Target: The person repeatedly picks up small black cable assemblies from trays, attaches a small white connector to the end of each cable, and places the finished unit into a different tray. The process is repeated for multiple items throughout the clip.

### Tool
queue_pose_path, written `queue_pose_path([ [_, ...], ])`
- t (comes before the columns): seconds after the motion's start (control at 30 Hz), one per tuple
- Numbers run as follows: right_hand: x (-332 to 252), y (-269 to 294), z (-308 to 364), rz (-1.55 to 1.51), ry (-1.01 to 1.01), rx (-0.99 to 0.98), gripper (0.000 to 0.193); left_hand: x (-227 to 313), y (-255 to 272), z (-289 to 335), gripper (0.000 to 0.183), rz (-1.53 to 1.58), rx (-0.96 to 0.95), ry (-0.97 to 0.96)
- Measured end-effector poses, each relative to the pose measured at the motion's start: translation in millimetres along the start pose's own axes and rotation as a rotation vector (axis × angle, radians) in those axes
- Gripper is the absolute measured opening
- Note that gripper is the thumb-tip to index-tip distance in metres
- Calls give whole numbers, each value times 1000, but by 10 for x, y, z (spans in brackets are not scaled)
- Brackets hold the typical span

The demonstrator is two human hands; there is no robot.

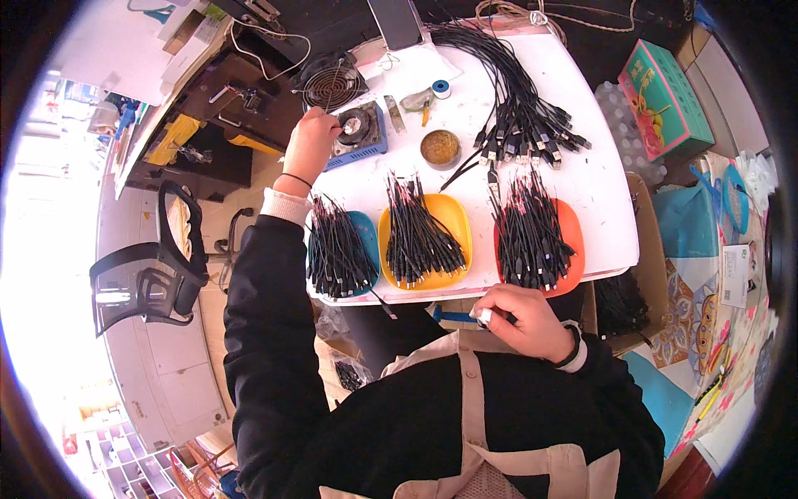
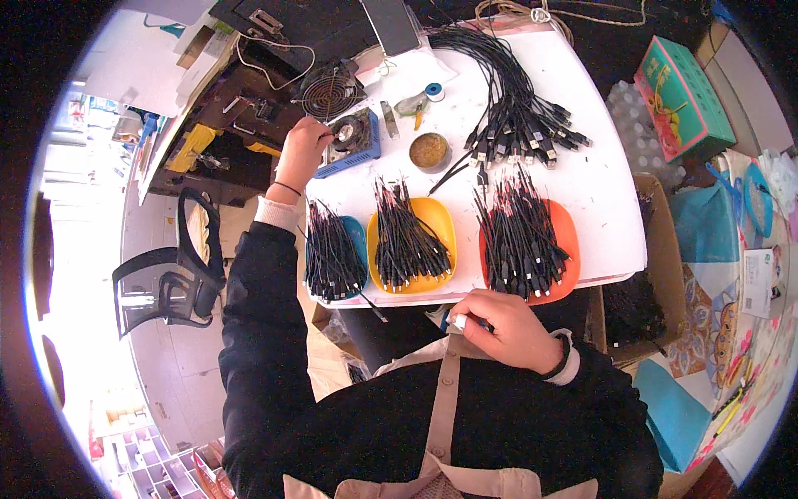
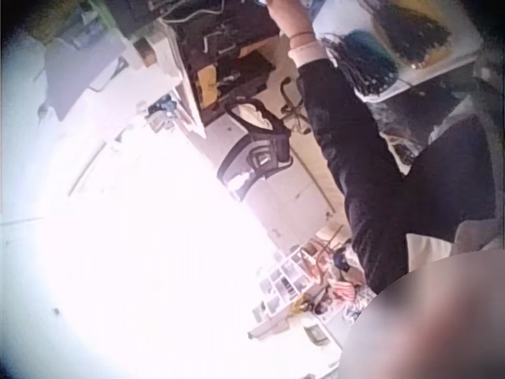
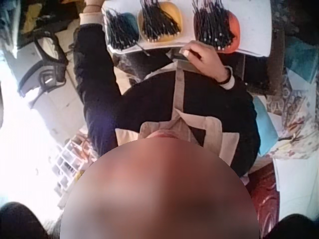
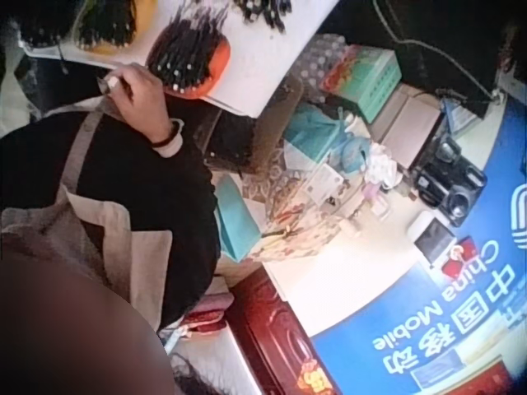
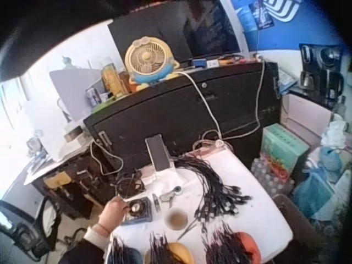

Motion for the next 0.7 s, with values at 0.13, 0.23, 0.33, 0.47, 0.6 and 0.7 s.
queue_pose_path([
  [0.13, 16, -7, -13, 17, 4, 3, 11, -15, -89, -13, 9, -83, -69, 6],
  [0.23, 32, -6, -5, 28, 8, 0, 11, 10, -130, -31, 9, -169, -114, -25],
  [0.33, 42, -6, 8, 31, 22, 9, 11, 23, -155, -31, 10, -253, -151, -56],
  [0.47, 30, -17, 42, 30, 38, 29, 11, 32, -193, -51, 9, -331, -140, -114],
  [0.6, -36, -1, 130, 46, 61, 55, 11, 113, -82, -76, 9, -256, -77, -64],
  [0.7, -114, 40, 225, 56, 57, 98, 9, 361, 248, -55, 10, 28, 149, -52],
])
Point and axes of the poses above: each hand's wrist, its own z-axis away from the middle knuckle, its own y-axis out of the back of the hand, x = y × z, the point moved 2 cm from there along -z, towards the middle knuckle, and after that the axes turned 13 degrees about x, right-handed, at the moved point
